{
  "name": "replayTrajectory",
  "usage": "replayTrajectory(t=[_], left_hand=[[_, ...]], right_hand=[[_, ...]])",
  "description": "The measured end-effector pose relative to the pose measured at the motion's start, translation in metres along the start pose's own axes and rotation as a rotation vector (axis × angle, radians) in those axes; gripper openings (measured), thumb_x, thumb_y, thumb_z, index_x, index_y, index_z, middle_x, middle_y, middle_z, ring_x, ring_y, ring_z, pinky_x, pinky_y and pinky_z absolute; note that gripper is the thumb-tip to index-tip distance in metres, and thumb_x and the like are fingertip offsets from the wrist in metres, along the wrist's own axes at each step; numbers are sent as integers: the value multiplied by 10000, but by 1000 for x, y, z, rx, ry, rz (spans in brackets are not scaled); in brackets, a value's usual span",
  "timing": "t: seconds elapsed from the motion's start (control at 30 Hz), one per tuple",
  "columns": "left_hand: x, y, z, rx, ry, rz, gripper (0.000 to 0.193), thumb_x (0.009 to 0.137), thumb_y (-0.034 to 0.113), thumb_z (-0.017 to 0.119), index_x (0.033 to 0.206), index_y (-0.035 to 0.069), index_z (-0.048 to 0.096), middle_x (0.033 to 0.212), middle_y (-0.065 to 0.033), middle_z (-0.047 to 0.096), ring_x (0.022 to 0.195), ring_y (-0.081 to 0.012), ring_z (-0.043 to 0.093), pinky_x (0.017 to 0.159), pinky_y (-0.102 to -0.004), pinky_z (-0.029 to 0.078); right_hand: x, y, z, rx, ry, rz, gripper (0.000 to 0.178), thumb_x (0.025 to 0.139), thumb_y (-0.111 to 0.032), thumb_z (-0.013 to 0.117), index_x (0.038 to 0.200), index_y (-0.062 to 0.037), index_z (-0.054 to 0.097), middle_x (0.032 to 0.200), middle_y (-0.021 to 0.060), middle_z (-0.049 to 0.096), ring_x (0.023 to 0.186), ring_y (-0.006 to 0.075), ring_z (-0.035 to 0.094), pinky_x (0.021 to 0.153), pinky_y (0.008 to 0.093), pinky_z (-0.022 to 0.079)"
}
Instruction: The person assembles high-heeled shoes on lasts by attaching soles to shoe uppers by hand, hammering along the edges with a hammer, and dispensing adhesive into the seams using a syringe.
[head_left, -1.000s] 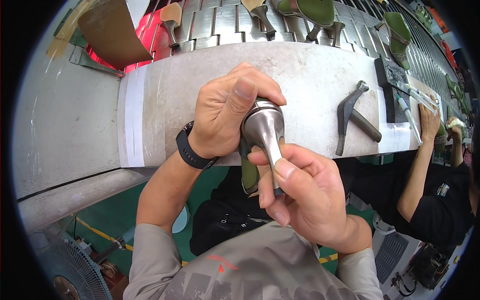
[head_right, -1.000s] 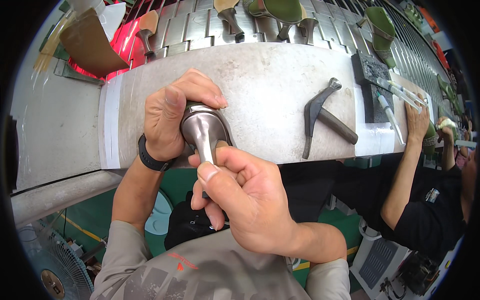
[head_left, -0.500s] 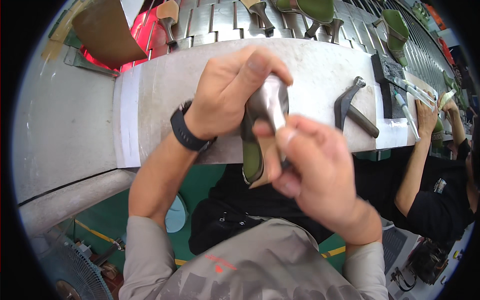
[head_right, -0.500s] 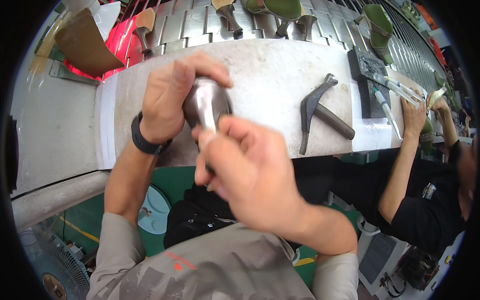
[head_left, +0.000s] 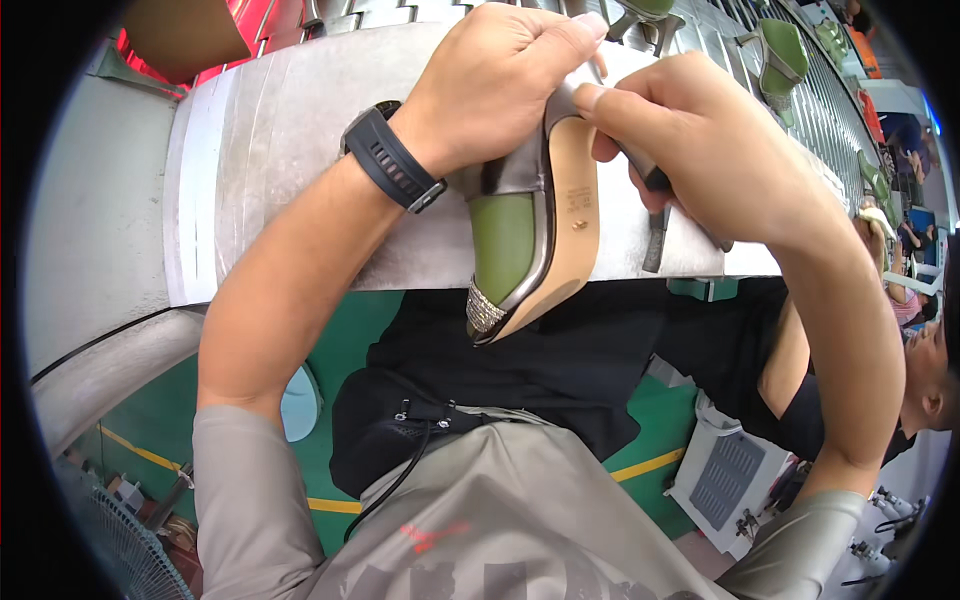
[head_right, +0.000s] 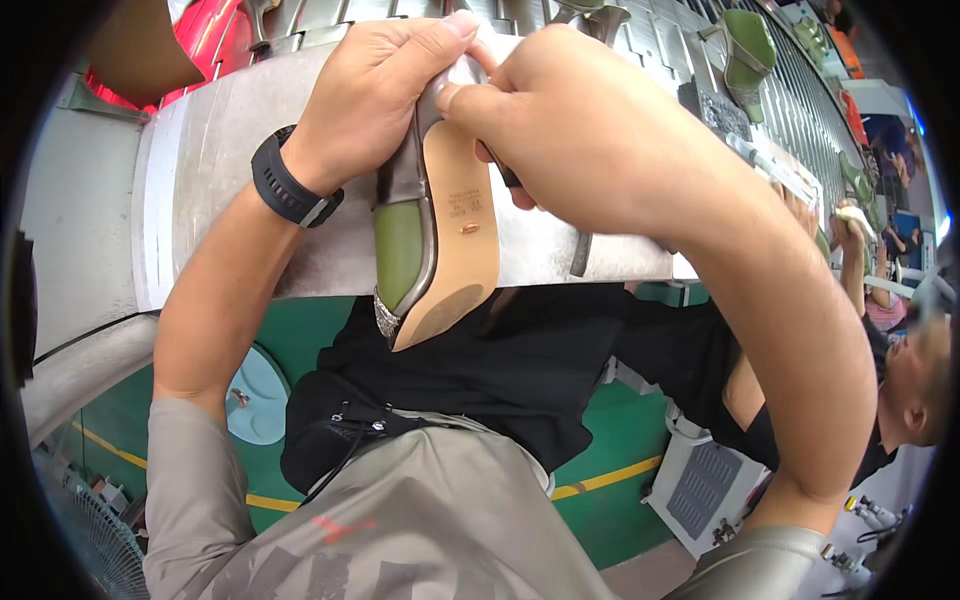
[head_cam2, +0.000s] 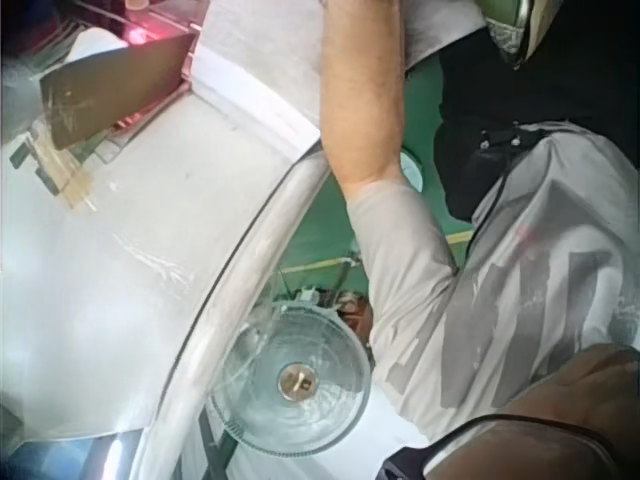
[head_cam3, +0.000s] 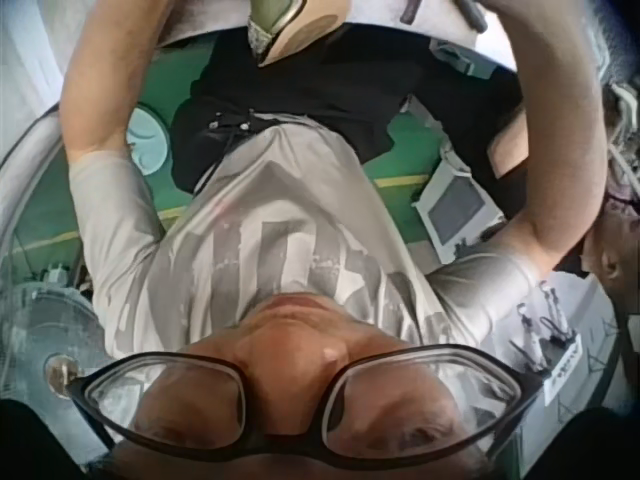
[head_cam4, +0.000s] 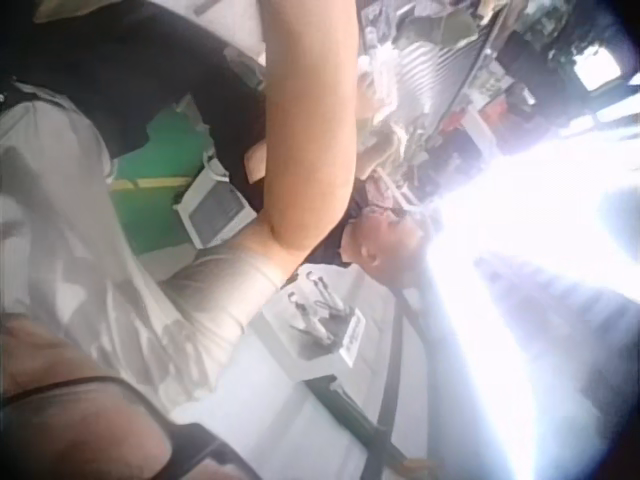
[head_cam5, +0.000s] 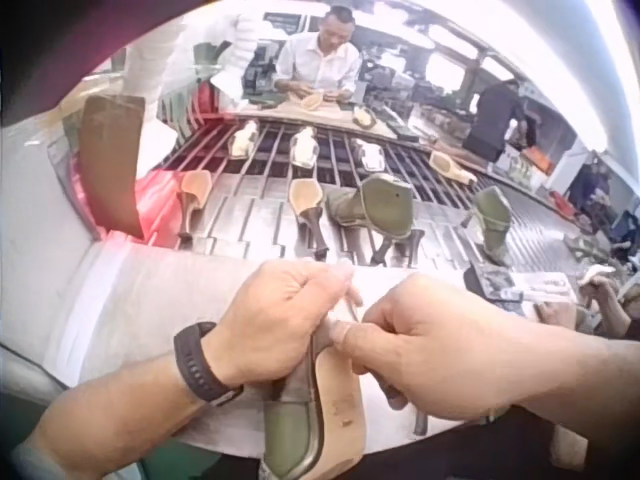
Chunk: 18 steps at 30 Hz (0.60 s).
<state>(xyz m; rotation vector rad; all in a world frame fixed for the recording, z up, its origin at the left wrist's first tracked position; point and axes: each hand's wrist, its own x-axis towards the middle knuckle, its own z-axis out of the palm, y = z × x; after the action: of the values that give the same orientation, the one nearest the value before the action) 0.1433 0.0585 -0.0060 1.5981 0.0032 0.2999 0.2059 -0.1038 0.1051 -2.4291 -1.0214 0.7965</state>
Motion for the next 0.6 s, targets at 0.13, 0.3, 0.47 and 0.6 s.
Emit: replayTrajectory(t=[0.13,0.3,0.47,0.6], left_hand=[[-5,3,6,14,82,168,465,1114,315,535,900,-50,728,659,-79,620,648,-134,571,630,-322,479],[2,21,9,141,17,-43,455,1097,322,573,888,-55,719,701,-95,686,662,-112,606,602,-320,486],[-4,6,8,-10,46,146,350,1054,254,627,930,-54,737,759,-45,714,681,-87,605,615,-290,491],[0,13,1,77,-64,12,348,1030,252,653,933,-68,750,748,-62,713,692,-85,607,623,-292,499]], right_hand=[[-2,5,4,89,-8,11,497,1040,-397,603,797,25,699,532,3,513,478,64,517,450,261,340],[8,15,5,-38,56,15,480,1030,-383,608,790,23,700,531,24,550,461,78,514,454,263,361],[4,34,2,572,-114,-1,312,969,-292,620,935,-4,736,811,80,721,608,158,672,574,289,534],[6,72,38,553,174,-218,295,985,-266,704,1102,2,744,856,43,695,793,104,679,729,252,558]])
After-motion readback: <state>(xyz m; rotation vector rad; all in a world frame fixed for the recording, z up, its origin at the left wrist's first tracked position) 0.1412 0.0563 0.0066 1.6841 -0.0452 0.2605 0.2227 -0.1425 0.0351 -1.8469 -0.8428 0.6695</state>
